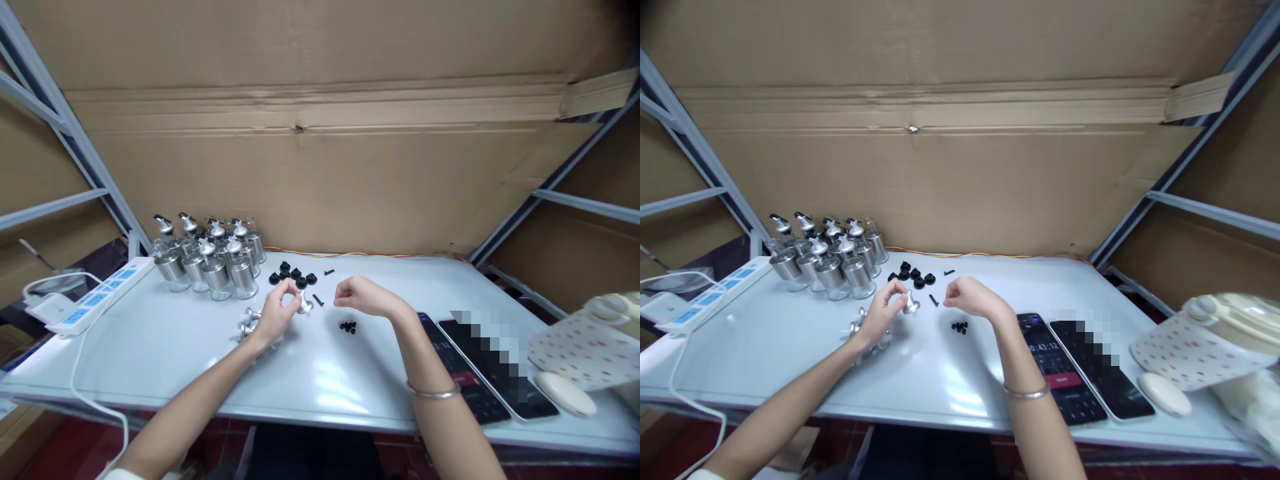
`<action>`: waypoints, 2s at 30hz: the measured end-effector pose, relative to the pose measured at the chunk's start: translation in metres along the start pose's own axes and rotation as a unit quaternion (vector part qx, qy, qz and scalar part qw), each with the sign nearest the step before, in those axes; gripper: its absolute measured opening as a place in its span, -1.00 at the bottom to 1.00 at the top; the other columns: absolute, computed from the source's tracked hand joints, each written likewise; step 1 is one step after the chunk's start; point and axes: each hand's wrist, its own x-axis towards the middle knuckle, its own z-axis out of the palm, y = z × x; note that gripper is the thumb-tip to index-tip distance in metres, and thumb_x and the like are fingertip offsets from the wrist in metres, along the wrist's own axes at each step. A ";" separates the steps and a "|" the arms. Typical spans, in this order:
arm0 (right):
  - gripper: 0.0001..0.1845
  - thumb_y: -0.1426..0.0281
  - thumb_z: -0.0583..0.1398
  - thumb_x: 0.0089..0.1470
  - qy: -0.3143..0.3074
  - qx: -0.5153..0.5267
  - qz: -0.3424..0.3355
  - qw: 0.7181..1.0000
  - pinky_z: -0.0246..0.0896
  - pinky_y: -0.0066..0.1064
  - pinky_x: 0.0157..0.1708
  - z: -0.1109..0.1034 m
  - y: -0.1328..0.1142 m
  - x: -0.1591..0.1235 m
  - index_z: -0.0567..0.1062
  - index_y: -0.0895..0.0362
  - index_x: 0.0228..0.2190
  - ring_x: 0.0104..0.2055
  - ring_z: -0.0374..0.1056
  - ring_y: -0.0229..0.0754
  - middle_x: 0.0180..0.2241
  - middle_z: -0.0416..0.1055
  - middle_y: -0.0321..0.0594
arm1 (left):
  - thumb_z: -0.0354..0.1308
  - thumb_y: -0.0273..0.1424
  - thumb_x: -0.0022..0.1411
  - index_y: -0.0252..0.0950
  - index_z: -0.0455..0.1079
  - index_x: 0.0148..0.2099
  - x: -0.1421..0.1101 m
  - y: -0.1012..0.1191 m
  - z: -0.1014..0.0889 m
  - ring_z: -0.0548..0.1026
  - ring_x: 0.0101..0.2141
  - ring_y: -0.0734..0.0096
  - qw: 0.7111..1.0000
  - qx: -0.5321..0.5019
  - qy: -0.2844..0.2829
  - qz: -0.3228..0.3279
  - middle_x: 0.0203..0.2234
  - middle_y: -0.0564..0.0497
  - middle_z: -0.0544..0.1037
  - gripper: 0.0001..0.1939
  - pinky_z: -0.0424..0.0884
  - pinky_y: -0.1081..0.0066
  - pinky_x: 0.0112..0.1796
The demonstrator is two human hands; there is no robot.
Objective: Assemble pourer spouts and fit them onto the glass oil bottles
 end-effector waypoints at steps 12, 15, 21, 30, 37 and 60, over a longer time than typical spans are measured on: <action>-0.83 0.50 0.21 -0.29 -0.074 -0.063 0.028 0.995 0.14 -0.49 -0.48 0.019 0.013 -0.003 0.56 0.19 -0.51 -0.41 0.36 -0.20 -0.45 0.51 -0.17 | 0.05 -0.31 0.08 -0.28 0.18 -0.44 -0.005 0.001 0.008 0.33 -0.52 0.48 0.998 -0.002 -0.040 -0.053 -0.59 0.13 0.31 -0.83 0.27 0.42 -0.37; -0.82 0.52 0.21 -0.31 -0.082 -0.071 0.040 0.993 0.13 -0.48 -0.50 0.022 0.012 -0.002 0.56 0.19 -0.51 -0.41 0.36 -0.18 -0.43 0.50 -0.14 | 0.06 -0.31 0.10 -0.29 0.19 -0.43 -0.006 0.001 0.009 0.34 -0.52 0.47 0.998 -0.008 -0.047 -0.049 -0.60 0.13 0.32 -0.83 0.27 0.41 -0.35; -0.80 0.58 0.18 -0.32 -0.082 -0.075 0.049 0.993 0.13 -0.48 -0.50 0.029 0.013 0.001 0.56 0.21 -0.53 -0.42 0.36 -0.19 -0.45 0.49 -0.13 | 0.09 -0.30 0.10 -0.30 0.21 -0.42 -0.008 0.004 0.011 0.35 -0.51 0.48 0.997 -0.023 -0.050 -0.047 -0.57 0.12 0.33 -0.82 0.28 0.42 -0.34; -0.86 0.54 0.25 -0.32 -0.070 -0.063 0.037 0.995 0.16 -0.45 -0.49 0.030 0.019 0.003 0.56 0.21 -0.55 -0.44 0.33 -0.19 -0.50 0.47 -0.15 | 0.13 -0.28 0.10 -0.30 0.23 -0.40 -0.010 0.003 0.012 0.38 -0.49 0.45 0.994 -0.050 -0.075 -0.063 -0.59 0.11 0.37 -0.80 0.28 0.40 -0.31; -0.92 0.54 0.17 -0.14 -0.019 0.004 -0.010 1.000 0.17 -0.44 -0.42 0.023 0.010 -0.001 0.49 0.18 -0.56 -0.45 0.32 -0.25 -0.50 0.47 -0.20 | 0.15 -0.27 0.09 -0.31 0.25 -0.38 -0.013 0.002 0.015 0.39 -0.48 0.47 0.989 -0.074 -0.105 -0.080 -0.53 0.09 0.38 -0.79 0.29 0.43 -0.35; -0.73 0.27 0.38 -0.22 0.027 0.432 -0.112 0.894 0.19 -0.42 -0.44 0.033 -0.002 0.009 0.44 0.15 -0.54 -0.52 0.30 -0.33 -0.59 0.41 -0.36 | 0.18 -0.11 0.10 -0.31 0.29 -0.31 -0.012 0.006 0.018 0.45 -0.42 0.46 0.972 -0.158 -0.100 -0.140 -0.42 0.01 0.51 -0.65 0.38 0.39 -0.29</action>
